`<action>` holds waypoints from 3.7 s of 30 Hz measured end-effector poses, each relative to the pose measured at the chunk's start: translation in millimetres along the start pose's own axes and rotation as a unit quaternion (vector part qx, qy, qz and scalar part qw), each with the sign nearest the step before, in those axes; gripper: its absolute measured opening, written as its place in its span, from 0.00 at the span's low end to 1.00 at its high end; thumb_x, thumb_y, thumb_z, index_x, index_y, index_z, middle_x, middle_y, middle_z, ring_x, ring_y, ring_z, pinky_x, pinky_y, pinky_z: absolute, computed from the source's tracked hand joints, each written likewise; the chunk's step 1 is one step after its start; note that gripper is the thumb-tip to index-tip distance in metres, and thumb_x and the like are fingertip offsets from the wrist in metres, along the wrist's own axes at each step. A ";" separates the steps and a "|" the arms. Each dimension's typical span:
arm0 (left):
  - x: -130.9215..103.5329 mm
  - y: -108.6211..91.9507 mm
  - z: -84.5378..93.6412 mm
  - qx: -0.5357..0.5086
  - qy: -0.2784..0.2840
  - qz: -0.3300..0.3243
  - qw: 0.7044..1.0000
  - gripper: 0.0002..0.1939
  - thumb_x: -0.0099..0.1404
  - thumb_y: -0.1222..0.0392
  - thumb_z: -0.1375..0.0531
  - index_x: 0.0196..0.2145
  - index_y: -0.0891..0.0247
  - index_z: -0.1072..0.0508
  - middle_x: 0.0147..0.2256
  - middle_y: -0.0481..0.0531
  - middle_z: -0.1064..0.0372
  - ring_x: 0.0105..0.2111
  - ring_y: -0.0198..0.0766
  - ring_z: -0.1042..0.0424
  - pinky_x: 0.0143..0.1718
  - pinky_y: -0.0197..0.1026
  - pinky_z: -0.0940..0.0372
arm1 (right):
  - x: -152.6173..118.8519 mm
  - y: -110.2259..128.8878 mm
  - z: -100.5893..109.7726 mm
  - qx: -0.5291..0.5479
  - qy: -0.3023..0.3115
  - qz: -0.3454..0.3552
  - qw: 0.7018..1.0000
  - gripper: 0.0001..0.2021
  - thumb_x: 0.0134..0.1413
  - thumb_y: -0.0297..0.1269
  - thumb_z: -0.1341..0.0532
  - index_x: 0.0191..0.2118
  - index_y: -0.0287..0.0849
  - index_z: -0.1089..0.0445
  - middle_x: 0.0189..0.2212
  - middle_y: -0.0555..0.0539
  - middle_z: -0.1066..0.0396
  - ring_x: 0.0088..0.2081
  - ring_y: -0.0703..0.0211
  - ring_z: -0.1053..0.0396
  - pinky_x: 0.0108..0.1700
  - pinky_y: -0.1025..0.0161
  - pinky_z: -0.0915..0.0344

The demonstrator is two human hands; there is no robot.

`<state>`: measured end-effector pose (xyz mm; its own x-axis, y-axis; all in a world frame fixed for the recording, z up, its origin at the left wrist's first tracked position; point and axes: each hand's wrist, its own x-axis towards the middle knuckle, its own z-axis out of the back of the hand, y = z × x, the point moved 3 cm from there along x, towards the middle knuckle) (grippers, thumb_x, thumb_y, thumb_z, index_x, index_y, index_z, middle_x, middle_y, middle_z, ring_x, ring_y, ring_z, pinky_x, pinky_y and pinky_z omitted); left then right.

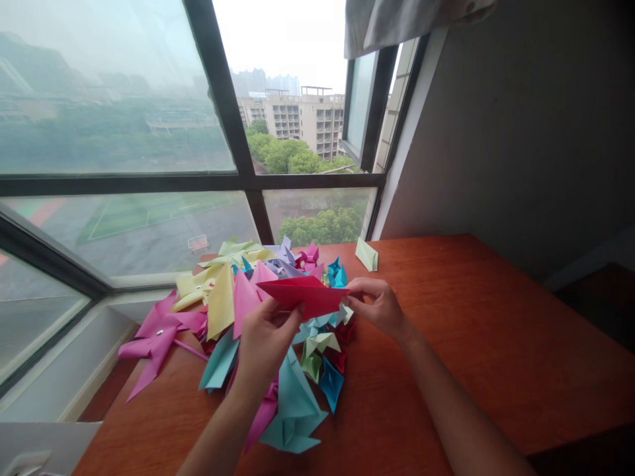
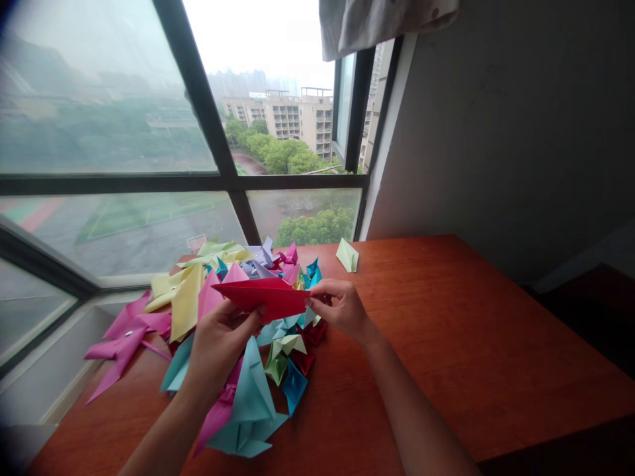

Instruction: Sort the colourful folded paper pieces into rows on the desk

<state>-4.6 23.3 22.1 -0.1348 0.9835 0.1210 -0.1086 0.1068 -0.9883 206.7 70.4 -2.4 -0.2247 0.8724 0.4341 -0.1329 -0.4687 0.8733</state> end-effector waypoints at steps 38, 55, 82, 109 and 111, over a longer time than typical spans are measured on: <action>-1.9 0.7 2.7 -0.014 0.096 -0.019 0.995 0.10 0.64 0.54 0.38 0.38 0.64 0.23 0.32 0.52 0.23 0.31 0.37 0.25 0.31 0.34 0.33 | 13.4 -122.6 117.7 -0.424 -0.241 -0.315 0.814 0.08 0.54 0.39 0.39 0.35 0.45 0.23 0.35 0.42 0.22 0.37 0.52 0.27 0.36 0.64 0.39; -3.4 -7.8 14.2 0.086 0.058 -0.113 0.988 0.12 0.67 0.55 0.41 0.45 0.62 0.25 0.35 0.51 0.22 0.32 0.38 0.23 0.34 0.38 0.30 | -5.6 -117.0 117.1 -0.428 -0.281 -0.266 0.817 0.11 0.58 0.39 0.44 0.39 0.44 0.24 0.36 0.44 0.22 0.36 0.54 0.28 0.33 0.64 0.41; 22.2 -0.1 52.2 0.528 -0.107 -0.200 0.818 0.20 0.66 0.57 0.45 0.53 0.61 0.27 0.36 0.55 0.22 0.32 0.47 0.24 0.30 0.40 0.36 | -9.9 -112.7 99.9 -0.328 -0.259 -0.206 0.885 0.17 0.52 0.49 0.44 0.34 0.43 0.24 0.30 0.43 0.22 0.34 0.51 0.26 0.39 0.60 0.35; -1.9 -10.5 11.5 0.312 -0.088 -0.301 0.897 0.02 0.65 0.62 0.40 0.35 0.60 0.28 0.28 0.46 0.28 0.25 0.32 0.30 0.30 0.34 0.33 | -32.7 32.5 -44.6 -0.065 -0.021 0.049 0.996 0.09 0.60 0.39 0.39 0.43 0.44 0.25 0.31 0.48 0.26 0.27 0.62 0.33 0.31 0.65 0.36; -4.9 -11.5 5.5 0.315 -0.050 -0.347 0.882 0.03 0.66 0.64 0.41 0.37 0.60 0.27 0.33 0.49 0.26 0.28 0.33 0.28 0.32 0.35 0.32 | -33.9 30.0 -51.2 -0.054 -0.015 0.020 0.998 0.15 0.59 0.43 0.38 0.49 0.42 0.27 0.35 0.46 0.25 0.28 0.62 0.33 0.31 0.64 0.35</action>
<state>-8.1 16.5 33.4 0.0965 0.6928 0.7146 -0.7213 0.5434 -0.4294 160.9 19.7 -2.2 -0.2036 0.8557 0.4758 -0.2278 -0.5141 0.8269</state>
